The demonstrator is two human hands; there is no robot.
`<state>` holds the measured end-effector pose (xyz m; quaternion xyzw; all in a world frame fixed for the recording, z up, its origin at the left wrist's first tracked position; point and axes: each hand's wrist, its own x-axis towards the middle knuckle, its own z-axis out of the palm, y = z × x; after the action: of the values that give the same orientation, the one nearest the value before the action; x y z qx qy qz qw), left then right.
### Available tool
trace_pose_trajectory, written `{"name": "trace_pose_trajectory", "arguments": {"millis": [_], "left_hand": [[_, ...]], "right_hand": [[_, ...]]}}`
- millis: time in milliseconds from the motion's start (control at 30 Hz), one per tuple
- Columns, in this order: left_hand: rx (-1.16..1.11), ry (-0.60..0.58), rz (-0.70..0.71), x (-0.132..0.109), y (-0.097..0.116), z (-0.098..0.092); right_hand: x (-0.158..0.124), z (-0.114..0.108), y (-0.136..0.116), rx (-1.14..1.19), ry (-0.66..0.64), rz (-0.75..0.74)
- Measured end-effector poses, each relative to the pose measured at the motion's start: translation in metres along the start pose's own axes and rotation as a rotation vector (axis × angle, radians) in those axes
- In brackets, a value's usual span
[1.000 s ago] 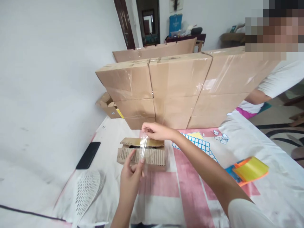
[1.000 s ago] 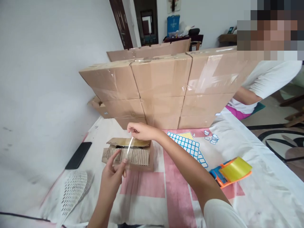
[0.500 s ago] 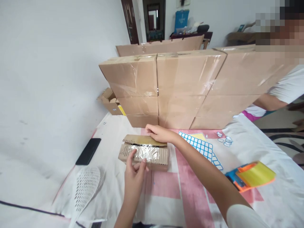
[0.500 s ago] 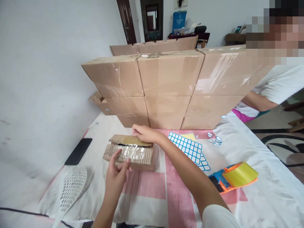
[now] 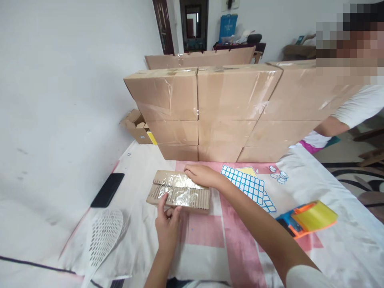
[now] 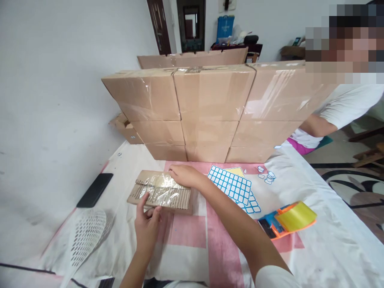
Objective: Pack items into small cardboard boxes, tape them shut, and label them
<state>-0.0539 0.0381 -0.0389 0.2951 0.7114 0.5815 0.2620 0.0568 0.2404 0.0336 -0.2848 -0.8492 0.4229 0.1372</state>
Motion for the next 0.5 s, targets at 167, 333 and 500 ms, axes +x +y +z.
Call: {"name": "trace_pose_trajectory", "arguments": {"millis": [167, 333, 500], "left_hand": [[0.048, 0.055, 0.087, -0.005, -0.003, 0.003], [0.153, 0.171, 0.218, 0.012, -0.034, -0.026], [0.021, 0.013, 0.194, 0.061, -0.058, -0.051]], "right_hand": [[0.005, 0.004, 0.010, 0.392, 0.162, 0.108], [-0.055, 0.052, 0.025, 0.581, 0.592, 0.087], [-0.143, 0.134, 0.044, 0.516, 0.416, 0.029]]}}
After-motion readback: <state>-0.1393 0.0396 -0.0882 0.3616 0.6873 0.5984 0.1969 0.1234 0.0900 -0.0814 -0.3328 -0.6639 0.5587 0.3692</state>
